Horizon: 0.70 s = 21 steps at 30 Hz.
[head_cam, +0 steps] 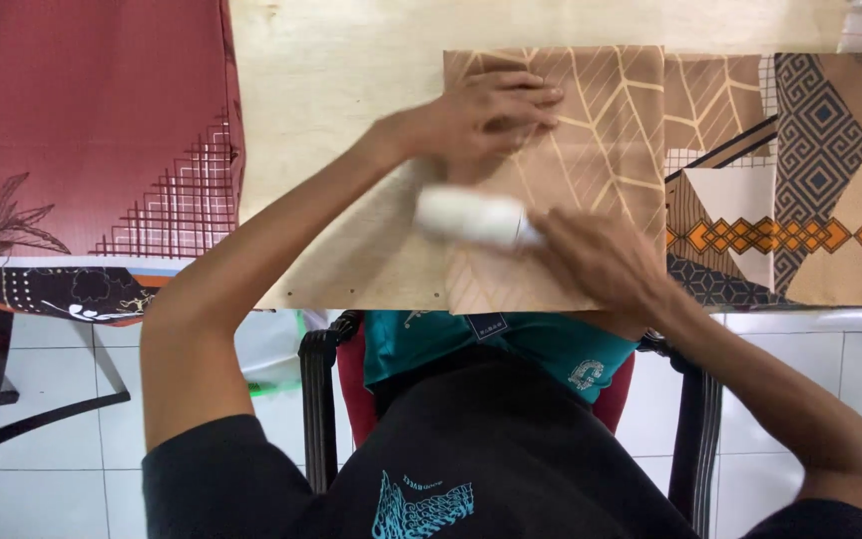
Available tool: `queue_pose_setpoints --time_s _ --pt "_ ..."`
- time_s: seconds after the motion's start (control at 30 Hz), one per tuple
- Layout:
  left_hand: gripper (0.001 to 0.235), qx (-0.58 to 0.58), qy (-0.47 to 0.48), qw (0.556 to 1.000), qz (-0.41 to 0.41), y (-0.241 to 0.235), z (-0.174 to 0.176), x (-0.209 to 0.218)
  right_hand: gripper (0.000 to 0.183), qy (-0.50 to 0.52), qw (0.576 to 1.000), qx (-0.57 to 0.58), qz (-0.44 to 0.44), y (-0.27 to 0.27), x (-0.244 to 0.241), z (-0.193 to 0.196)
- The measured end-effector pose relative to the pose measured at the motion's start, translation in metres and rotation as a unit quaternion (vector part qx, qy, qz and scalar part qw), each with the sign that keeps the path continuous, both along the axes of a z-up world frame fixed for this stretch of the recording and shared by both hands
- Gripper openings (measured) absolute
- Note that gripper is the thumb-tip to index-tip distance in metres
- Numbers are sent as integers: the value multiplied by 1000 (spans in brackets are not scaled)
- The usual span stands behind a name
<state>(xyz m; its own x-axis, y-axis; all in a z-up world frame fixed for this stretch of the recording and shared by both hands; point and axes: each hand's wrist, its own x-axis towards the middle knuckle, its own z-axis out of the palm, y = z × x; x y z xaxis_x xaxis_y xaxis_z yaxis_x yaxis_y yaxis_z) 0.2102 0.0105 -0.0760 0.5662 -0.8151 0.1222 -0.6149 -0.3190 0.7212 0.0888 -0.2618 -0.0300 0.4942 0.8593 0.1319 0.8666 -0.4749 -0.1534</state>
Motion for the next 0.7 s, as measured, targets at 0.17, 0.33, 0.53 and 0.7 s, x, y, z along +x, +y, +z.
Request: queue_pose_setpoints --time_s 0.17,0.33,0.53,0.7 --pt "45 43 -170 984 40 -1 4 -25 28 75 993 14 93 -11 -40 -5" --pt "44 35 -222 974 43 -1 3 -27 35 129 984 -116 -49 -2 -4 24" --pt "44 48 -215 974 47 -1 3 -28 36 169 983 -66 -14 -7 -48 -9" --pt "44 62 -277 957 58 -6 7 -36 24 317 947 19 -39 -3 -106 37"
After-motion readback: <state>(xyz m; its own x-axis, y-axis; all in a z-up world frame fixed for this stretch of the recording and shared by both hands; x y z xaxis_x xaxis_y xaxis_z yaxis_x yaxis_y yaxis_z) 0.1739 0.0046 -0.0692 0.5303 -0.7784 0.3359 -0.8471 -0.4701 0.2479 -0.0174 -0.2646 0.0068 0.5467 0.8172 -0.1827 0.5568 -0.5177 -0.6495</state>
